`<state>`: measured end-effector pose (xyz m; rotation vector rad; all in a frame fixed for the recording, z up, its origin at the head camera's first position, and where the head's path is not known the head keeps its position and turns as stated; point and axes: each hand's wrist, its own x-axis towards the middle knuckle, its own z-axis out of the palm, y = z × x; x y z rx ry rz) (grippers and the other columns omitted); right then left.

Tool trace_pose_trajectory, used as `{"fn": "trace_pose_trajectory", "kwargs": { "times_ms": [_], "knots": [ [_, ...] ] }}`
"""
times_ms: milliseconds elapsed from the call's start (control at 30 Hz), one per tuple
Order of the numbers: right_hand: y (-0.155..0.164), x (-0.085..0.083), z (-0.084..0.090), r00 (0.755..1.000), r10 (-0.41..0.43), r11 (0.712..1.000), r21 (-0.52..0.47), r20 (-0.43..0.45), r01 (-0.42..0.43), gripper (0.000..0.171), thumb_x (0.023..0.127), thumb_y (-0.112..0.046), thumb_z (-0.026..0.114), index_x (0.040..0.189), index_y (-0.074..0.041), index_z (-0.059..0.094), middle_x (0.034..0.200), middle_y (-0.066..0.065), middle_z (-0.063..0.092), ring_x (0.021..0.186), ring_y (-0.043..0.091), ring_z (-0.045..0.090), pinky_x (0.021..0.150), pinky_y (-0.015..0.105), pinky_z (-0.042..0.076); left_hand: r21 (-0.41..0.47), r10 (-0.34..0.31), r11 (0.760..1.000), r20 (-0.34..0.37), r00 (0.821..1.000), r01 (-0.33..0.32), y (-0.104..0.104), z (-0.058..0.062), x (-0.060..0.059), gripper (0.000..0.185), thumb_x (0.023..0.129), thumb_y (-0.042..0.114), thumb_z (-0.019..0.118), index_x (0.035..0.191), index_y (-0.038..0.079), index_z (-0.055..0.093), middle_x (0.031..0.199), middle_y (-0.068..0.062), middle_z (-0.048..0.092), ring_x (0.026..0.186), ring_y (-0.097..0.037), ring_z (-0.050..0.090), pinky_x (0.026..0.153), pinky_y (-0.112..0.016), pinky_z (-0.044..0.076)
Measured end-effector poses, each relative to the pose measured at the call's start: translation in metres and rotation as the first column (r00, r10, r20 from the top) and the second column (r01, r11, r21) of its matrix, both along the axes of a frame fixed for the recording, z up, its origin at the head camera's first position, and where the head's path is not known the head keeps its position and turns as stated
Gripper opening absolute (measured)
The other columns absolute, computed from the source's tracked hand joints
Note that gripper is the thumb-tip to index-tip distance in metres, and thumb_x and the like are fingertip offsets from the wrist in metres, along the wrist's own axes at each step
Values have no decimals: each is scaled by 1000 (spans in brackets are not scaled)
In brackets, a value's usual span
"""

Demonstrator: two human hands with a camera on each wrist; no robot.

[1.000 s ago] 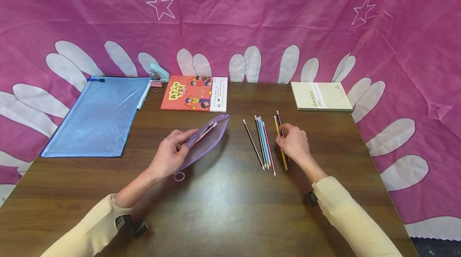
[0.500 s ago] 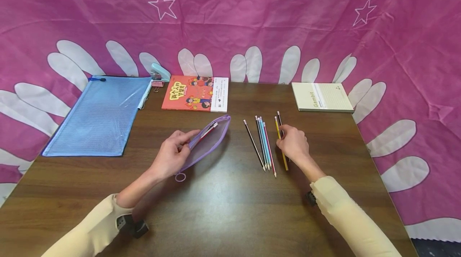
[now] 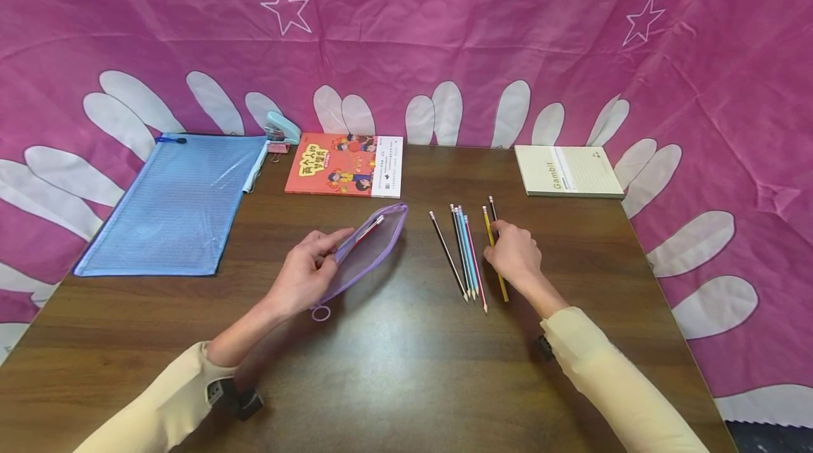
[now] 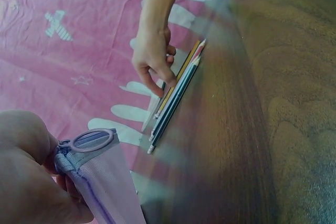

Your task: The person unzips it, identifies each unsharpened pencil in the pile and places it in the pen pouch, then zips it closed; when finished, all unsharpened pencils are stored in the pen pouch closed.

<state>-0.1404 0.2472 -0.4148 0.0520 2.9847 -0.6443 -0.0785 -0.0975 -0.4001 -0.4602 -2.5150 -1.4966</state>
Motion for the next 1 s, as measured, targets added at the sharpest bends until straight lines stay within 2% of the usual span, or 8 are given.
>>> {"fn": "trace_pose_trajectory", "kwargs": {
  "times_ms": [100,233,333,633,1000],
  "knots": [
    [-2,-1,0,1000,1,1000,29,10,-2,49,82,-13,67,130,-2,61,85,14,69,79,44,62,54,51,48,-2,-2,1000,1,1000,2,0,0,0,49,81,-15,51,126,-3,67,83,-7,52,73,-18,48,58,-24,43],
    [-5,-3,1,999,25,998,65,23,-27,51,82,-12,66,132,-2,60,106,27,67,86,50,63,58,56,49,-5,-3,1000,-3,1000,3,0,-1,0,49,81,-15,51,126,-3,67,82,-7,53,74,-18,48,58,-24,43],
    [-7,-3,3,998,54,995,87,41,-58,52,84,-11,65,135,0,58,117,32,63,89,51,63,61,58,49,-6,-1,1000,-9,1000,0,-1,-1,0,49,80,-15,52,125,-3,68,81,-7,52,74,-18,47,58,-23,42],
    [-11,-8,5,993,69,992,103,98,-79,61,83,-9,63,142,-1,52,114,32,63,71,36,58,52,46,45,-13,8,1000,-4,1000,-8,-2,-1,0,50,80,-14,52,126,-2,68,81,-7,52,73,-18,47,59,-24,42],
    [-14,-7,0,995,52,994,94,89,-60,63,81,-17,69,142,-6,55,125,32,59,93,49,62,65,56,49,-22,17,1000,-6,1000,-17,-2,-2,1,50,80,-14,52,125,0,69,79,-5,51,73,-18,47,59,-25,43]
  ]
}}
